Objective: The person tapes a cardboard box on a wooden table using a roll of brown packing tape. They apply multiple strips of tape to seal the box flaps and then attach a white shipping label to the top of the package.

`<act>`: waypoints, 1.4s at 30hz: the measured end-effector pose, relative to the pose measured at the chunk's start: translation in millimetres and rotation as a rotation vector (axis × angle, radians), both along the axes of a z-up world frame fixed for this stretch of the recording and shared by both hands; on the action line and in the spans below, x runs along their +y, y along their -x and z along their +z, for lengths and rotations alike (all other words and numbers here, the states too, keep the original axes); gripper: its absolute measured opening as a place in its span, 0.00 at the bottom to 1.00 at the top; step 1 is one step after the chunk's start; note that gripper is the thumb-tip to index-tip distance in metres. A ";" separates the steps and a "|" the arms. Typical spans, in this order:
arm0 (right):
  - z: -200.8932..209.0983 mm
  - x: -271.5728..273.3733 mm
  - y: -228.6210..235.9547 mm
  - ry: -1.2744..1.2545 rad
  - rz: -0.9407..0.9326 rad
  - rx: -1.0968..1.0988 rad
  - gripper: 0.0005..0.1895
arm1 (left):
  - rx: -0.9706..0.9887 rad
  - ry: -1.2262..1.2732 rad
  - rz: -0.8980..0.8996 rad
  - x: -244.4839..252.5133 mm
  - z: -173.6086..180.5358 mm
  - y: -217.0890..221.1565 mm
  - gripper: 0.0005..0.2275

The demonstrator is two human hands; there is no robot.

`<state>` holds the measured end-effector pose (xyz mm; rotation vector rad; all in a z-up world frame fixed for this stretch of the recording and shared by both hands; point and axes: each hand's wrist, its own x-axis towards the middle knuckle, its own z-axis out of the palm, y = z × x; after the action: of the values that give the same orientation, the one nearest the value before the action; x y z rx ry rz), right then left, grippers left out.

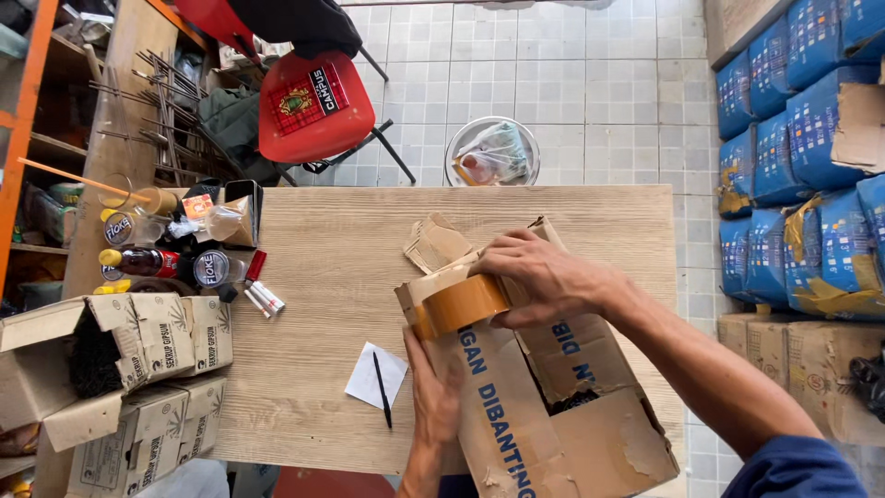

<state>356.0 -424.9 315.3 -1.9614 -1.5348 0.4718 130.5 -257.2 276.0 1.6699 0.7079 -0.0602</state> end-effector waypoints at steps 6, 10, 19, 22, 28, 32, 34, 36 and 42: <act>-42.0 -15.2 -1.7 -0.143 -0.127 -0.015 0.32 | 0.115 -0.158 -0.055 -4.2 -34.6 8.0 0.64; -36.4 -39.1 15.5 -0.223 -0.254 0.048 0.32 | 0.067 -0.022 -0.127 6.2 6.4 -28.0 0.65; -51.8 -112.7 99.5 -0.380 -1.079 -0.108 0.30 | 0.076 -0.182 -0.912 3.3 9.3 -136.2 0.64; -59.0 -108.0 139.4 -0.390 -1.381 -0.208 0.32 | 0.076 -0.186 -1.167 -12.2 17.0 -163.1 0.63; -78.0 -104.6 206.2 -0.313 -1.765 -0.357 0.34 | 0.010 -0.243 -1.447 -50.0 11.0 -170.8 0.59; -66.9 -127.9 215.1 -0.354 -1.726 -0.190 0.32 | -0.263 -0.876 -1.200 -102.3 8.2 -89.0 0.52; -63.8 -143.2 211.6 -0.349 -1.637 -0.190 0.33 | -0.406 -1.163 -0.927 -132.5 3.5 -15.2 0.54; -56.9 -158.7 207.5 -0.075 -1.442 -0.245 0.39 | -0.451 -1.309 -0.980 -155.7 6.5 64.8 0.70; -59.4 -214.1 176.2 -0.066 -1.062 -0.136 0.34 | -0.533 -1.434 -0.828 -140.3 -26.9 114.4 0.25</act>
<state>179.8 -639.0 255.9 -2.4270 -0.3865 -0.1683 16.1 -397.5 249.2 3.0523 -0.6058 0.3840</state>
